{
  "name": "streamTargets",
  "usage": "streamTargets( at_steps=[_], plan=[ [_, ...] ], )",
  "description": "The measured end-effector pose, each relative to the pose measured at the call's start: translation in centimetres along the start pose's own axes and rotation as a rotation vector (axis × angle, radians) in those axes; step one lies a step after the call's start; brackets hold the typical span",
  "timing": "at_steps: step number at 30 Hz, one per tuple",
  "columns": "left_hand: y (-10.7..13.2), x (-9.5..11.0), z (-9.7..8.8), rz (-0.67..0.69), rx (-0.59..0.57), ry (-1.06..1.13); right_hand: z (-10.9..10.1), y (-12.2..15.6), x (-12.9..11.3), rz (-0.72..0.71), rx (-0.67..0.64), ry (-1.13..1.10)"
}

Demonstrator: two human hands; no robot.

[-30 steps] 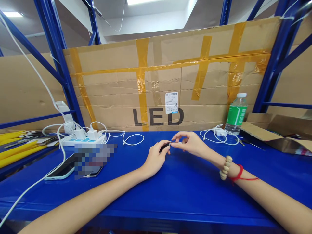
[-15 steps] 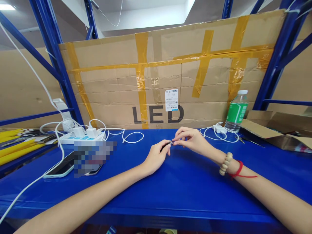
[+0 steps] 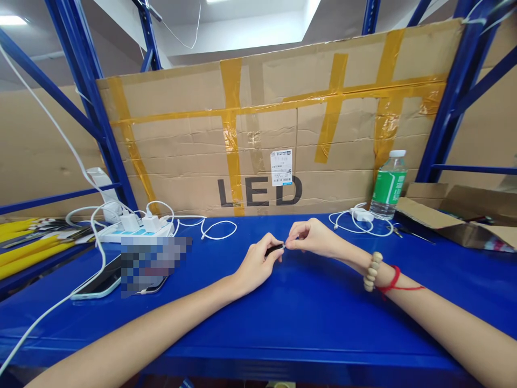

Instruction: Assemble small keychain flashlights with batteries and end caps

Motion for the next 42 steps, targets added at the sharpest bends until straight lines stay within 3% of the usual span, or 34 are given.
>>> streamTargets(
  at_steps=[15, 22, 42],
  plan=[
    [-0.2, 0.0, -0.4, 0.024, 0.112, -0.083, 0.4, 0.3, 0.7, 0.197, -0.064, 0.038],
    [-0.3, -0.1, -0.3, 0.027, 0.105, -0.001, 0.5, 0.3, 0.7, 0.196, -0.086, -0.054],
    [-0.4, 0.0, -0.4, 0.052, 0.116, -0.093, 0.2, 0.1, 1.1, 0.2, -0.085, -0.096]
  ],
)
Point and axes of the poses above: each hand's wrist, its own y-axis away from the middle knuckle, its own z-axis out of the palm, x = y × z, the point moved 4 cm from there along -y, towards the middle knuckle, and after that the axes turned 14 degrees about y, right-handed, at the moved point
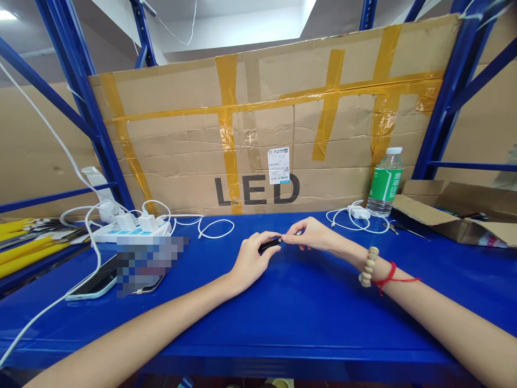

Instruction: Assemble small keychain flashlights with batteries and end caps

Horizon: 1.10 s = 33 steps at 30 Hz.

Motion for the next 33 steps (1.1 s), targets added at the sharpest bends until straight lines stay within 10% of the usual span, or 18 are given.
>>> streamTargets(
  at_steps=[33],
  plan=[
    [0.0, -0.1, 0.3, -0.097, -0.064, 0.1, 0.6, -0.2, -0.8, -0.078, 0.208, -0.152]
  ],
)
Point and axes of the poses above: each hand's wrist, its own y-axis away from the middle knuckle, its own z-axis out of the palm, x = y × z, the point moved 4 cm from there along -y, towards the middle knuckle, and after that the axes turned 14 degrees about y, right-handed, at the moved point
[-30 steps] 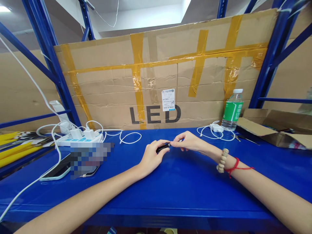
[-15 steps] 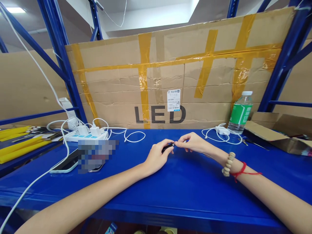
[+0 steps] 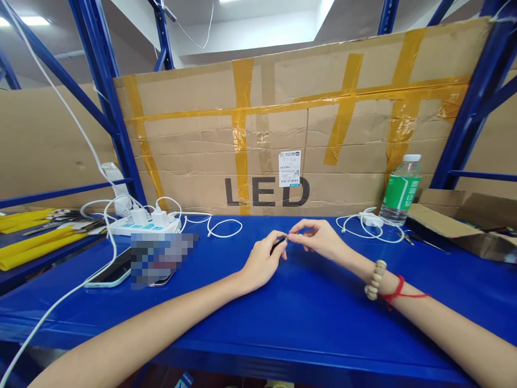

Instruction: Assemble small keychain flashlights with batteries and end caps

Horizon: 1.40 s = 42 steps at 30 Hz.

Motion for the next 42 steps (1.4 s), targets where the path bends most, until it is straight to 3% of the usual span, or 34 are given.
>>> streamTargets(
  at_steps=[13, 20, 31, 42],
  plan=[
    [0.1, 0.3, 0.3, 0.029, -0.087, 0.087, -1.7, 0.2, -2.0, -0.375, -0.056, 0.12],
    [0.3, 0.4, 0.8, 0.028, -0.183, 0.109, -2.2, 0.3, -2.4, -0.335, -0.044, 0.143],
    [0.1, -0.2, 0.7, -0.036, -0.138, 0.114, -0.8, 0.3, -1.5, -0.348, -0.108, 0.156],
    [0.1, -0.3, 0.6, -0.043, -0.148, 0.077, -0.6, 0.4, -1.5, -0.327, -0.076, 0.153]
  ],
)
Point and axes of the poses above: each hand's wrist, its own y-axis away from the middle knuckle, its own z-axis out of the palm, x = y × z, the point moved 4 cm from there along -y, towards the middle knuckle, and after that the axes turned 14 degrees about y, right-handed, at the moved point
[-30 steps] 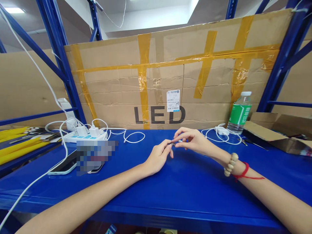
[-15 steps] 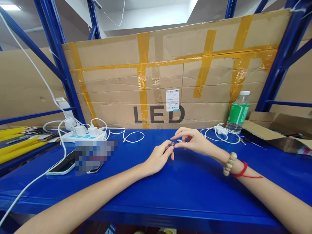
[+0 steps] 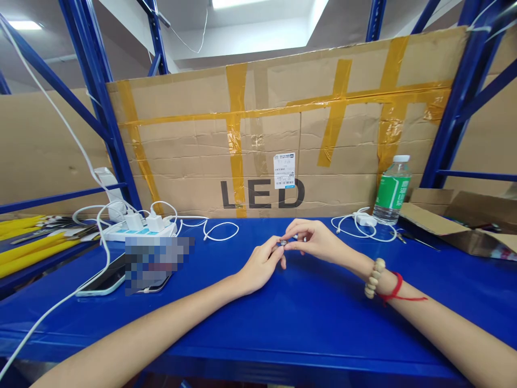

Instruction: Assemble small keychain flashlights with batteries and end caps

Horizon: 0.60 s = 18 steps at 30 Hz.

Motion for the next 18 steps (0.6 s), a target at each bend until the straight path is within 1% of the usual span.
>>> streamTargets(
  at_steps=[6, 9, 11, 15, 18],
  plan=[
    [0.0, 0.1, 0.0, -0.001, 0.017, 0.0, 0.2, 0.0, 0.1, 0.007, -0.022, -0.017],
    [0.0, 0.1, -0.1, 0.005, 0.023, 0.009, -0.1, 0.0, -0.2, 0.015, -0.001, -0.007],
    [0.0, 0.2, 0.0, 0.016, 0.018, 0.015, -0.6, 0.0, -0.4, 0.056, 0.045, -0.009],
    [0.1, 0.2, 0.1, 0.014, -0.011, 0.017, -1.9, 0.1, -0.4, 0.209, 0.136, 0.033],
    [0.1, 0.2, 0.1, 0.012, -0.006, 0.029, -2.2, 0.1, -0.4, 0.234, 0.164, 0.046]
  ],
)
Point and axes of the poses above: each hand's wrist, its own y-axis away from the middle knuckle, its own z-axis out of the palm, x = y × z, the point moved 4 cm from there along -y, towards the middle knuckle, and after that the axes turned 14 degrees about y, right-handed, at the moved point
